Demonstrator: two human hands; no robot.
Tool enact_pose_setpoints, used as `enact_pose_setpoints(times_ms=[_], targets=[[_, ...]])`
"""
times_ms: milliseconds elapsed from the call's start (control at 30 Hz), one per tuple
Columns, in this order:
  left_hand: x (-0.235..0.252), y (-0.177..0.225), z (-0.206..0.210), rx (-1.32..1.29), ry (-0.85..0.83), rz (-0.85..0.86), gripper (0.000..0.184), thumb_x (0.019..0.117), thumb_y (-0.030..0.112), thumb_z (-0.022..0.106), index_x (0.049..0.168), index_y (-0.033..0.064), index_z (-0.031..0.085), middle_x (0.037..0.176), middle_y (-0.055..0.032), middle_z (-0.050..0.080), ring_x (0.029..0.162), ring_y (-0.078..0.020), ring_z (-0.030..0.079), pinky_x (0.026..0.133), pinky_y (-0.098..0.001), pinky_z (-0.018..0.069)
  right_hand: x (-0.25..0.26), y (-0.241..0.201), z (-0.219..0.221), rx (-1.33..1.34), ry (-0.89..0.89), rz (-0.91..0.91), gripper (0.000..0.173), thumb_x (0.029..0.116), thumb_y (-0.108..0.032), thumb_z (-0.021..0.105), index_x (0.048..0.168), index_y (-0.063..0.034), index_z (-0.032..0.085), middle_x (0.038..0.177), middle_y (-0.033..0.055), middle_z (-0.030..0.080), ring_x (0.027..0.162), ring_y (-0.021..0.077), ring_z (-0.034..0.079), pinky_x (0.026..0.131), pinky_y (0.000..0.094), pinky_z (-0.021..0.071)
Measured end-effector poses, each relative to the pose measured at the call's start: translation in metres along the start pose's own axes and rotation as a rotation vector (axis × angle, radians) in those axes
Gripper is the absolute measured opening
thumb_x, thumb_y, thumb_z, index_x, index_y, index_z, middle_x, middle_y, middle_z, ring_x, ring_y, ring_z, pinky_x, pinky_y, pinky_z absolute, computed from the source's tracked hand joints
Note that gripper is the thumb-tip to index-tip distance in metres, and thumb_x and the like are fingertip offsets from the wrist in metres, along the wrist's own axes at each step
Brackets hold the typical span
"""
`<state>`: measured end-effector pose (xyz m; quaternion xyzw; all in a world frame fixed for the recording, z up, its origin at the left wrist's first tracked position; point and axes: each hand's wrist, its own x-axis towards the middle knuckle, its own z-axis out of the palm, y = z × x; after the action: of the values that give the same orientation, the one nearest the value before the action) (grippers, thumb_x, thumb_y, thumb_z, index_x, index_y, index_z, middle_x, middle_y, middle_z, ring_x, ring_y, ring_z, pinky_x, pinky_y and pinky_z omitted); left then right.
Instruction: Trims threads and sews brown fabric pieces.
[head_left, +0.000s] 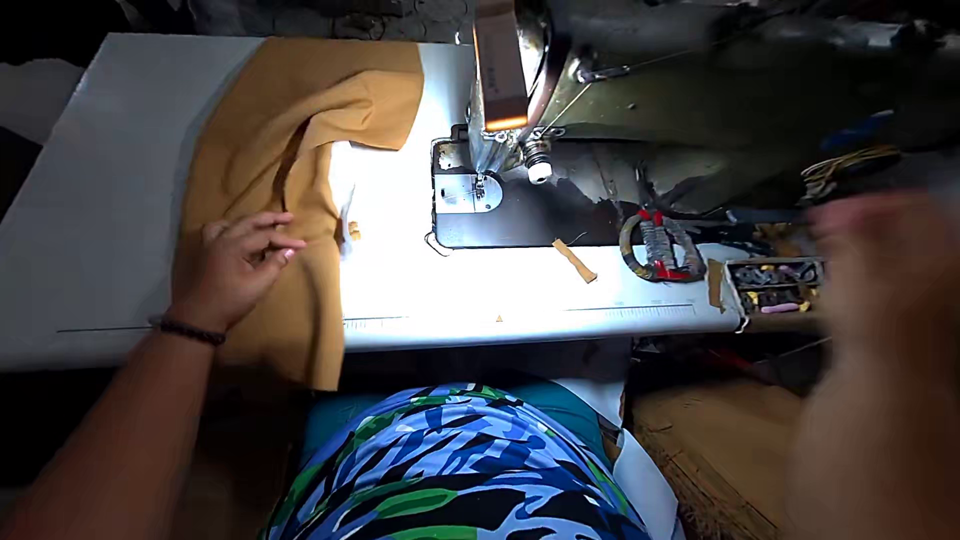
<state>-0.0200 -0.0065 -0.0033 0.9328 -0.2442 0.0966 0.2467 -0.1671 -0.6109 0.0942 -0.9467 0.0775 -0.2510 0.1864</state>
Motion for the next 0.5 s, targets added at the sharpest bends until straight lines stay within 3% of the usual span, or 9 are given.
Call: enact_pose_setpoints(times_ms=[33, 67, 167, 233, 333, 400, 500], targets=[[-0.011, 0.019, 0.009, 0.011, 0.022, 0.026, 0.029, 0.0981, 0.022, 0.055, 0.105, 0.0048, 0.077, 0.145, -0.0194, 0.057, 0.133, -0.0418, 0.052, 0.112, -0.0645, 0.0316, -0.021, -0.014, 0.029, 0.005, -0.052, -0.045, 0.039, 0.1065, -0.022, 0.049, 0.116, 0.0126, 0.065, 0.121, 0.0335, 0.063, 0.114, 0.0457, 0.062, 0.099, 0.0612, 0.0489], [-0.017, 0.043, 0.022, 0.026, 0.036, 0.070, 0.029, 0.0969, 0.023, 0.054, 0.102, 0.0064, 0.078, 0.145, -0.0190, 0.058, 0.132, -0.0421, 0.053, 0.110, -0.0648, 0.0336, -0.039, -0.028, 0.055, 0.030, -0.071, -0.069, 0.033, 0.1035, -0.019, 0.053, 0.111, 0.0083, 0.071, 0.118, 0.0302, 0.065, 0.114, 0.0450, 0.062, 0.098, 0.0612, 0.0487], [-0.014, 0.123, 0.055, 0.050, -0.108, 0.165, 0.024, 0.0982, 0.024, 0.057, 0.102, 0.0139, 0.079, 0.139, -0.0079, 0.064, 0.124, -0.0378, 0.059, 0.098, -0.0680, 0.0389, -0.061, -0.083, 0.114, 0.237, -0.119, -0.075, 0.021, 0.0971, -0.011, 0.062, 0.107, 0.0024, 0.074, 0.111, 0.0195, 0.070, 0.106, 0.0321, 0.067, 0.093, 0.0501, 0.0558], [0.005, 0.161, 0.059, 0.061, -0.253, 0.232, 0.022, 0.0985, 0.022, 0.058, 0.107, 0.0142, 0.077, 0.131, -0.0047, 0.069, 0.117, -0.0320, 0.065, 0.097, -0.0654, 0.0415, -0.054, -0.124, 0.135, 0.366, -0.253, -0.040, 0.030, 0.0936, -0.017, 0.069, 0.116, 0.0022, 0.072, 0.109, 0.0183, 0.071, 0.099, 0.0284, 0.069, 0.088, 0.0460, 0.0577], [0.028, 0.178, 0.059, -0.005, -0.352, 0.312, 0.019, 0.0978, 0.018, 0.060, 0.106, 0.0116, 0.076, 0.122, -0.0089, 0.071, 0.112, -0.0297, 0.068, 0.097, -0.0574, 0.0505, -0.034, -0.166, 0.146, 0.436, -0.483, 0.015, 0.056, 0.0922, -0.042, 0.072, 0.131, -0.0020, 0.063, 0.115, 0.0168, 0.069, 0.101, 0.0261, 0.067, 0.090, 0.0446, 0.0552], [0.032, 0.178, 0.061, -0.065, -0.408, 0.282, 0.020, 0.0993, 0.018, 0.060, 0.109, 0.0099, 0.075, 0.127, -0.0113, 0.068, 0.115, -0.0292, 0.067, 0.098, -0.0532, 0.0527, -0.024, -0.180, 0.146, 0.447, -0.573, 0.054, 0.060, 0.0943, -0.039, 0.071, 0.137, -0.0001, 0.057, 0.128, 0.0205, 0.064, 0.119, 0.0306, 0.063, 0.104, 0.0488, 0.0493], [0.029, 0.175, 0.066, -0.141, -0.394, 0.200, 0.027, 0.0988, 0.020, 0.061, 0.118, 0.0027, 0.070, 0.125, -0.0152, 0.068, 0.114, -0.0300, 0.067, 0.099, -0.0499, 0.0530, -0.022, -0.192, 0.143, 0.466, -0.574, 0.020, 0.038, 0.1011, -0.023, 0.057, 0.131, 0.0012, 0.060, 0.126, 0.0198, 0.063, 0.115, 0.0267, 0.063, 0.100, 0.0420, 0.0508]])
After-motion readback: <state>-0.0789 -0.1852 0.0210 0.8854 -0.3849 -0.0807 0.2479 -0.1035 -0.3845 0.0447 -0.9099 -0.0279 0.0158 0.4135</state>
